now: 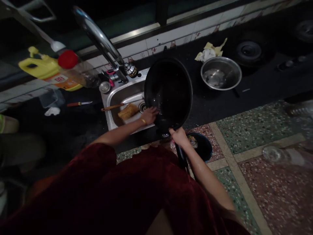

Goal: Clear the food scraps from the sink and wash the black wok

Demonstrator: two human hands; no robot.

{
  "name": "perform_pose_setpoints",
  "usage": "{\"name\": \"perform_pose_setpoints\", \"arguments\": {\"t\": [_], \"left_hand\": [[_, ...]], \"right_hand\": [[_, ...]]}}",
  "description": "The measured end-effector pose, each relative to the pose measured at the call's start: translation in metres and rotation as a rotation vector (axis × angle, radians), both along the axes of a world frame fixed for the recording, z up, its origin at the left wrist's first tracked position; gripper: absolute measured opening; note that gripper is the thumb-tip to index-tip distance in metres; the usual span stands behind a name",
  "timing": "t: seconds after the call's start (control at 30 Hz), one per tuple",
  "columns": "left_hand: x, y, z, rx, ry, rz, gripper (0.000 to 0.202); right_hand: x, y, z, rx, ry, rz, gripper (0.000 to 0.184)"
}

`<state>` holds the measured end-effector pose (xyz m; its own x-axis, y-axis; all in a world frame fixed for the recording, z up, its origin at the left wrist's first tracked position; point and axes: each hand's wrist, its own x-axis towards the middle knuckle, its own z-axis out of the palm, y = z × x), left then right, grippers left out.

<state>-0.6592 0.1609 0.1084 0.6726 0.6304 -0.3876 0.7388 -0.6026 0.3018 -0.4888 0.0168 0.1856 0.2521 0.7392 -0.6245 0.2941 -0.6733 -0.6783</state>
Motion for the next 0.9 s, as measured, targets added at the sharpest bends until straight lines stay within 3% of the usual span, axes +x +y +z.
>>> {"name": "perform_pose_setpoints", "arguments": {"t": [0.1, 0.3, 0.37, 0.47, 0.53, 0.67, 0.73, 0.8, 0.9], "left_hand": [[0.009, -0.025, -0.001, -0.109, -0.007, -0.110, 0.050], [-0.023, 0.042, 0.004, 0.101, 0.032, -0.111, 0.049], [-0.016, 0.030, 0.002, 0.055, 0.025, -0.129, 0.051], [0.003, -0.014, -0.001, -0.152, -0.067, -0.215, 0.053], [0.005, -0.018, -0.002, -0.199, -0.103, -0.255, 0.053], [-0.009, 0.054, 0.000, 0.113, -0.072, -0.228, 0.050], [-0.011, 0.076, 0.002, 0.171, -0.053, -0.211, 0.051], [-0.006, 0.060, 0.004, 0.109, -0.006, -0.225, 0.052], [-0.003, -0.003, 0.005, -0.100, 0.007, -0.350, 0.054]], "right_hand": [[-0.012, 0.003, 0.002, -0.002, -0.032, -0.050, 0.037], [-0.033, 0.003, 0.004, -0.026, -0.087, -0.116, 0.040], [-0.038, 0.003, 0.001, -0.008, -0.083, -0.140, 0.036], [-0.041, 0.003, -0.004, -0.015, -0.014, -0.239, 0.030], [-0.041, -0.001, -0.005, -0.024, 0.063, -0.316, 0.029], [-0.044, -0.011, -0.006, 0.020, 0.175, -0.337, 0.032], [-0.048, -0.015, -0.006, 0.037, 0.199, -0.330, 0.034], [-0.052, -0.016, -0.005, 0.039, 0.195, -0.342, 0.036], [-0.057, -0.014, -0.002, 0.009, 0.135, -0.365, 0.037]]}}
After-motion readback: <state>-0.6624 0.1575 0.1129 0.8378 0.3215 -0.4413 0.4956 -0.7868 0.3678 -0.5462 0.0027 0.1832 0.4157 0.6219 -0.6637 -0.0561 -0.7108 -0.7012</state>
